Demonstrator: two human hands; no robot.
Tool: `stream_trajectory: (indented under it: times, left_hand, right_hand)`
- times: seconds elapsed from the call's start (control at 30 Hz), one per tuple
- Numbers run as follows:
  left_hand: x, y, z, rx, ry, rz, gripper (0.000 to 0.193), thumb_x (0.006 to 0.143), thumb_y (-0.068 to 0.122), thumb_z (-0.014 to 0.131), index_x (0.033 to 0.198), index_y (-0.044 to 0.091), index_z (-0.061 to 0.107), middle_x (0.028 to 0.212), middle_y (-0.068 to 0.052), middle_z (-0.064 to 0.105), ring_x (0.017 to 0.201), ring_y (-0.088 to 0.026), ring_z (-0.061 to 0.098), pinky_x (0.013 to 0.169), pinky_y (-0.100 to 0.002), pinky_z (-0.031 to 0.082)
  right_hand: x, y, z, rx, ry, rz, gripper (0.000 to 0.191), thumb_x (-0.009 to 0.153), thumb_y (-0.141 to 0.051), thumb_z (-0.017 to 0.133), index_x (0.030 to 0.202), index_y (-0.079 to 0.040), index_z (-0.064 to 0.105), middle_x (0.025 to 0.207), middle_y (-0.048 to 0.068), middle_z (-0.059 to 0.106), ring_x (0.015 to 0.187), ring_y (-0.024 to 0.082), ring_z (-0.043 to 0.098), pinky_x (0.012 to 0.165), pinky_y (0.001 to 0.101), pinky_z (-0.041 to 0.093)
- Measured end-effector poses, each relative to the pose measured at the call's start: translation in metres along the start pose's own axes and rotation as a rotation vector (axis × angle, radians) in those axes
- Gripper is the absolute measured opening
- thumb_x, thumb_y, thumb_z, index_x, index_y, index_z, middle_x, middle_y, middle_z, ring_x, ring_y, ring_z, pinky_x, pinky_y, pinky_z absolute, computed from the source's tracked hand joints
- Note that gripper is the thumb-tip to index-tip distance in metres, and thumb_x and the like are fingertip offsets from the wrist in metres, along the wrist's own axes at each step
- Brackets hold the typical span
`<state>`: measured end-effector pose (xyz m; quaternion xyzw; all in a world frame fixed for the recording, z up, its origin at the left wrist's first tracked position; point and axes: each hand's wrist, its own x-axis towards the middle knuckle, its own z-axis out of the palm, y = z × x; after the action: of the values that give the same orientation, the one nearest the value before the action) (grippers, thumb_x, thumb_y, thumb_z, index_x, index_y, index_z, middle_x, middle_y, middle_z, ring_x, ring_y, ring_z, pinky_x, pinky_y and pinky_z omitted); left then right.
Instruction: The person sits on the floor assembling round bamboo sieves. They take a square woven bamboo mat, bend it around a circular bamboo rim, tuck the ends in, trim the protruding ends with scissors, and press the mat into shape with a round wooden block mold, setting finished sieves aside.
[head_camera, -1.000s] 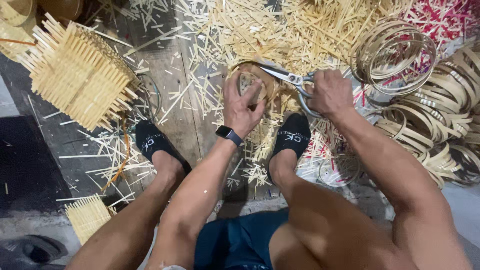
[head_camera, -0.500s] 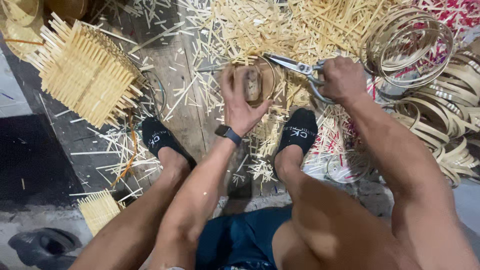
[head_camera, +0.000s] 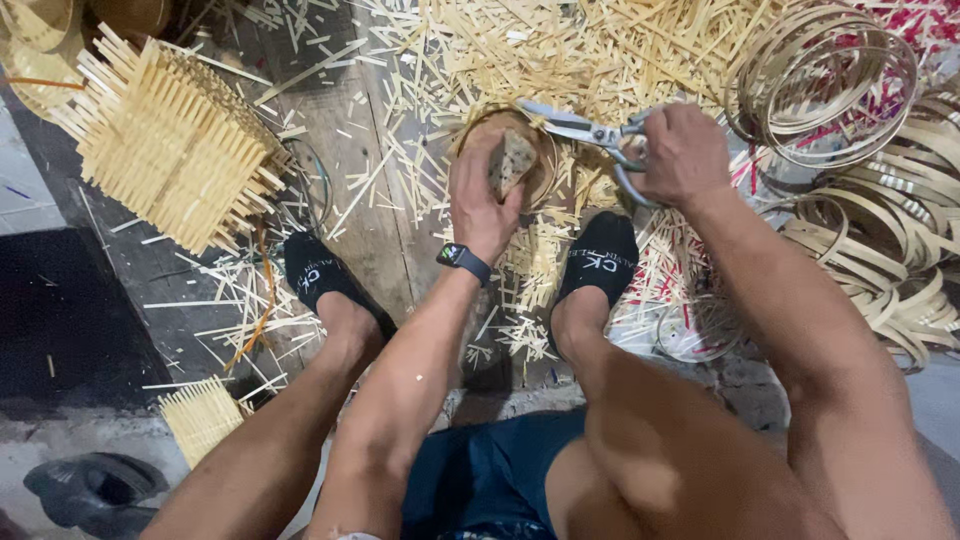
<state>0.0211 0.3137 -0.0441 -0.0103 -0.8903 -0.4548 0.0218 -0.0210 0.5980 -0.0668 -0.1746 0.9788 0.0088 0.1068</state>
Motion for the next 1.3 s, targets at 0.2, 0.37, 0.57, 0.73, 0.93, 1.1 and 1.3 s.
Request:
stream_trajectory:
  times: [0.2, 0.37, 0.57, 0.73, 0.93, 1.1, 1.3]
  left_hand:
    - [0.011, -0.005, -0.012, 0.026, -0.191, 0.133, 0.068, 0.073, -0.008, 0.074, 0.135, 0.014, 0.059, 0.139, -0.014, 0.059, 0.136, -0.038, 0.054, 0.120, -0.046, 0.043]
    - [0.024, 0.000, -0.012, -0.007, -0.327, 0.165, 0.067, 0.065, 0.002, 0.085, 0.127, 0.017, 0.065, 0.134, -0.015, 0.056, 0.131, -0.040, 0.049, 0.114, -0.051, 0.040]
    - [0.016, 0.007, -0.012, 0.108, -0.177, 0.160, 0.075, 0.065, 0.005, 0.085, 0.135, 0.017, 0.059, 0.144, -0.023, 0.041, 0.135, -0.044, 0.042, 0.115, -0.051, 0.037]
    - [0.002, 0.009, -0.005, 0.082, -0.085, 0.038, 0.080, 0.070, 0.013, 0.086, 0.142, 0.015, 0.050, 0.150, -0.023, 0.042, 0.140, -0.045, 0.043, 0.120, -0.051, 0.037]
    - [0.007, 0.003, -0.010, 0.035, -0.150, 0.150, 0.078, 0.071, 0.007, 0.081, 0.142, 0.014, 0.051, 0.152, -0.023, 0.041, 0.141, -0.044, 0.043, 0.121, -0.051, 0.037]
    - [-0.007, 0.006, 0.003, -0.024, -0.001, 0.014, 0.080, 0.080, 0.013, 0.083, 0.149, 0.011, 0.042, 0.150, -0.018, 0.048, 0.143, -0.040, 0.045, 0.123, -0.048, 0.038]
    - [-0.005, -0.004, -0.002, 0.015, -0.129, 0.054, 0.074, 0.079, 0.000, 0.070, 0.149, 0.012, 0.051, 0.146, -0.017, 0.056, 0.141, -0.035, 0.051, 0.123, -0.045, 0.041]
  right_hand:
    - [0.009, -0.002, -0.015, 0.145, -0.518, 0.254, 0.043, 0.097, -0.043, 0.057, 0.099, -0.003, 0.070, 0.085, 0.015, 0.061, 0.077, 0.029, 0.064, 0.067, 0.0449, 0.057]
    - [0.006, 0.003, -0.010, -0.042, -0.035, -0.025, 0.057, 0.089, -0.058, 0.062, 0.099, -0.002, 0.067, 0.084, 0.014, 0.061, 0.081, 0.025, 0.060, 0.069, 0.0389, 0.055]
    - [0.011, 0.008, -0.001, -0.024, -0.326, 0.083, 0.045, 0.094, -0.049, 0.062, 0.106, -0.006, 0.069, 0.088, 0.015, 0.063, 0.082, 0.026, 0.061, 0.067, 0.0408, 0.057]
    - [0.008, 0.007, -0.007, -0.042, -0.222, 0.046, 0.064, 0.093, -0.065, 0.062, 0.107, -0.002, 0.067, 0.088, 0.016, 0.062, 0.083, 0.025, 0.060, 0.068, 0.0397, 0.056]
    - [0.014, 0.003, -0.003, -0.012, -0.376, 0.117, 0.043, 0.096, -0.043, 0.059, 0.113, -0.004, 0.068, 0.095, 0.017, 0.064, 0.088, 0.026, 0.061, 0.070, 0.0397, 0.055]
    - [0.006, 0.011, 0.002, 0.033, -0.043, -0.020, 0.056, 0.089, -0.056, 0.064, 0.110, -0.004, 0.069, 0.091, 0.019, 0.062, 0.084, 0.027, 0.058, 0.068, 0.0398, 0.053]
    - [0.009, 0.004, 0.012, -0.038, -0.323, 0.061, 0.043, 0.099, -0.042, 0.062, 0.114, -0.002, 0.068, 0.093, 0.017, 0.062, 0.084, 0.026, 0.060, 0.066, 0.0389, 0.054]
